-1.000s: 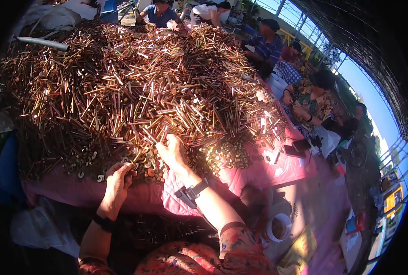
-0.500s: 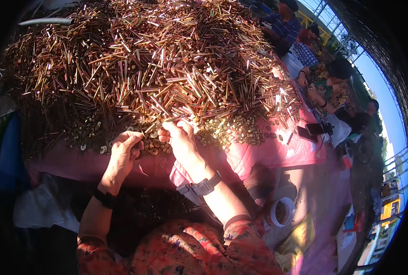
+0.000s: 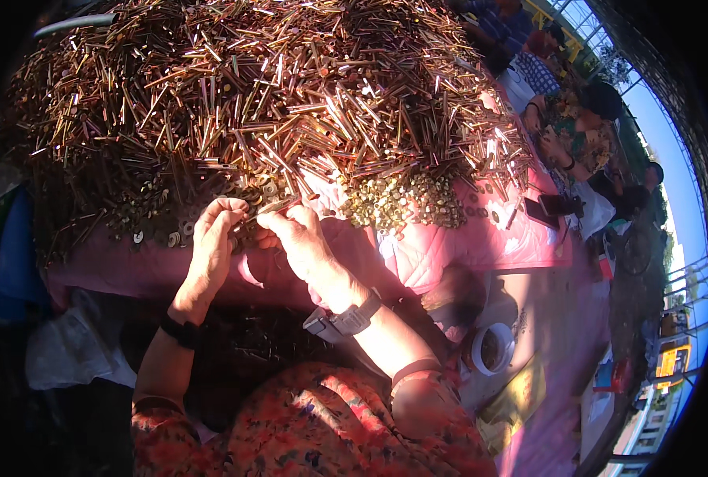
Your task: Manually assembling small metallic and wooden components, sliding washers onto a stick.
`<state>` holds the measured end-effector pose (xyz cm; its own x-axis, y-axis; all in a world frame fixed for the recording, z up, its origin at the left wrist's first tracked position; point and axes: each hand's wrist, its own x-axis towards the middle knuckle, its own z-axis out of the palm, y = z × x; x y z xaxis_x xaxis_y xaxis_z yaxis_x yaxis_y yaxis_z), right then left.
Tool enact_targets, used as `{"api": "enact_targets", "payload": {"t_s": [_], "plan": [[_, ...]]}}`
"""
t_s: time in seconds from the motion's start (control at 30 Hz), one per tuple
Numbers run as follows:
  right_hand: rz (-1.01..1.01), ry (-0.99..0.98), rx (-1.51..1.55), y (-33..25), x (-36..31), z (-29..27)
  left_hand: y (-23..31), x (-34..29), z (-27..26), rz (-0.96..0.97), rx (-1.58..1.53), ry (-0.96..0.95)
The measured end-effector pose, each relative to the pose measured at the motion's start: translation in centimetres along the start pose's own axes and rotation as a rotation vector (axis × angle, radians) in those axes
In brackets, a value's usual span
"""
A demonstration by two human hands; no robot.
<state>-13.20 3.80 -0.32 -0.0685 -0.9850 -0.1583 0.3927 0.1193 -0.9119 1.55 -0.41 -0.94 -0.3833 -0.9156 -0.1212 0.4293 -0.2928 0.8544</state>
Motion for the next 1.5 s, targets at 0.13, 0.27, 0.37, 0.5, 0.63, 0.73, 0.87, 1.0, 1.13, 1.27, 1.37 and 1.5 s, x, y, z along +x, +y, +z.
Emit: {"api": "enact_targets", "payload": {"t_s": [0.13,0.27,0.37,0.5,0.63,0.73,0.87,1.0,1.13,1.27,1.37,1.5], "plan": [[-0.284,-0.066,-0.438,1.3,-1.2,1.0,-1.2,-0.3,0.7,-0.117,0.120,-0.102],[-0.277,-0.120,-1.050,-0.7,-1.3,-1.3,-1.5,-0.2,-0.2,-0.123,0.119,-0.020],[-0.567,0.250,-1.107,-1.1,-0.4,-5.4,-0.3,-0.2,0.8,-0.191,0.022,0.035],[-0.578,0.233,-1.394,-0.6,0.4,-8.1,0.5,0.1,0.5,-0.191,0.116,0.025],[-0.571,0.264,-1.544,0.6,0.9,-8.4,0.3,0.2,0.7,-0.171,0.125,0.053],[-0.558,0.223,-1.165,0.1,0.3,-7.0,-0.1,0.3,0.1,-0.188,0.154,0.032],[-0.254,0.065,-0.452,-1.7,-0.9,-4.7,0.6,0.0,0.4,-0.252,0.190,0.057],[-0.389,0.010,-0.553,-1.5,-1.1,-4.2,1.0,-0.3,0.7,-0.254,0.198,0.045],[-0.385,0.012,-0.550,-1.3,-1.7,-3.1,0.9,-0.5,0.3,-0.251,0.188,0.002],[-0.323,0.013,-0.483,-1.4,-1.9,-2.9,0.7,-0.5,-0.3,-0.253,0.184,0.006],[-0.364,0.014,-0.502,-1.3,-1.8,-3.1,0.8,-0.4,0.0,-0.256,0.152,-0.004],[-0.392,0.004,-0.547,-1.3,-1.9,-3.0,1.6,-0.4,-0.2,-0.259,0.174,-0.046]]}}
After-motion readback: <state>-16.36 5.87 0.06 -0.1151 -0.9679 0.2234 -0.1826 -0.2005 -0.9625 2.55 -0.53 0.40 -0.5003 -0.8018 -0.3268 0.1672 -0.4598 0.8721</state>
